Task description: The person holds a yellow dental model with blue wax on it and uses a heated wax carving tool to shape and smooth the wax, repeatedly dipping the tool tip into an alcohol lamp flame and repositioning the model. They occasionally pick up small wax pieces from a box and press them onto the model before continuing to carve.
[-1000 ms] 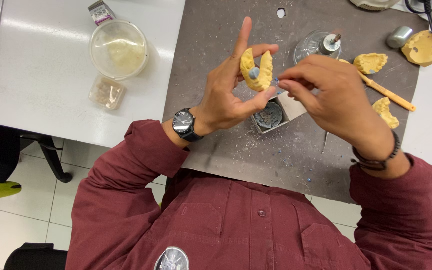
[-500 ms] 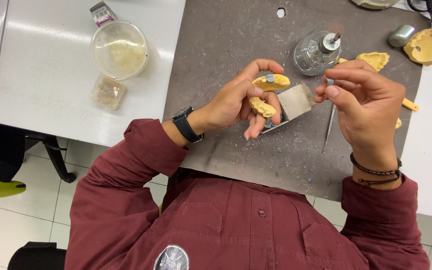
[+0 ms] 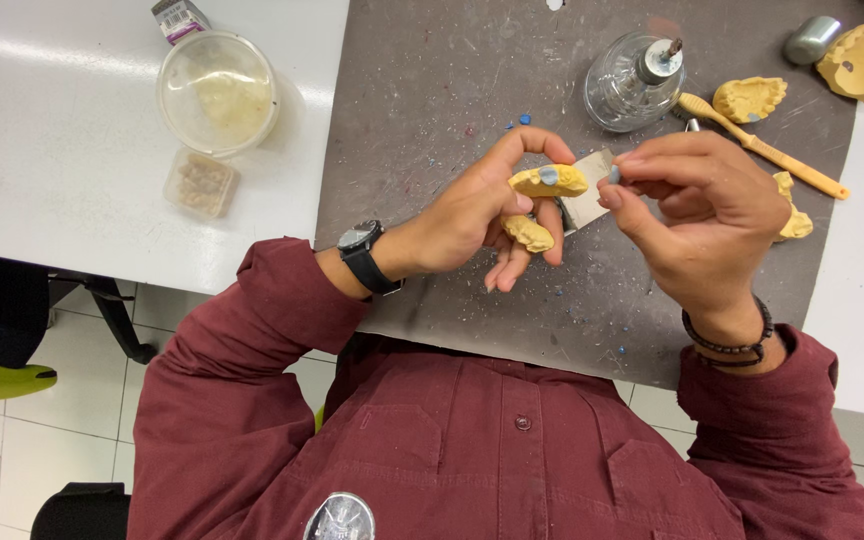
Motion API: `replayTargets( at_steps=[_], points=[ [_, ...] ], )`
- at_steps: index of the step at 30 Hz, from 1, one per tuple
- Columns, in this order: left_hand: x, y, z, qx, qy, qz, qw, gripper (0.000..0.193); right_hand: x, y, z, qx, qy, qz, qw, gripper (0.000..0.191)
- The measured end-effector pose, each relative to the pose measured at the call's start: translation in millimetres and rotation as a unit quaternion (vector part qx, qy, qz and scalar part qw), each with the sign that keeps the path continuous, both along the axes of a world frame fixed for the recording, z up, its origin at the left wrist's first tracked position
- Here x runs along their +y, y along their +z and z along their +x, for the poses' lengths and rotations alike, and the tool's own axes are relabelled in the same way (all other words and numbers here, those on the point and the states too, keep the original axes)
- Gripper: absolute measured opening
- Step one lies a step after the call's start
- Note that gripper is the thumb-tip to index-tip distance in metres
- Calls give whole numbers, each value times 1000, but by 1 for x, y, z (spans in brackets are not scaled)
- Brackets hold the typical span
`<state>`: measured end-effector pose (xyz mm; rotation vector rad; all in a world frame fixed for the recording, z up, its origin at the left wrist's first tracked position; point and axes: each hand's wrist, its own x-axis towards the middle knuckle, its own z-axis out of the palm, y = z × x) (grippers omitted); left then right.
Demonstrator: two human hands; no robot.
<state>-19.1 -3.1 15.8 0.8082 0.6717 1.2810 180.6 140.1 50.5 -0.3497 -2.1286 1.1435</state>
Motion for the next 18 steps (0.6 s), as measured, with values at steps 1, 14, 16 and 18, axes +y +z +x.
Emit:
replayTargets(
  at_steps=[1, 14, 16, 18],
  points=[
    [-2, 2, 2, 18, 6, 8, 1000, 49, -2, 1, 0, 4, 2, 15, 1000, 21],
    [-31, 28, 16, 69, -70, 69, 993, 57, -9, 12, 21, 66, 9, 24, 997, 21],
    [-27, 22, 17, 74, -53, 74, 993, 56, -9, 12, 21, 63, 17, 38, 997, 24],
    [-23, 15, 19, 140, 0, 94, 986, 58, -10, 13, 18, 60, 26, 74, 995, 27]
  ],
)
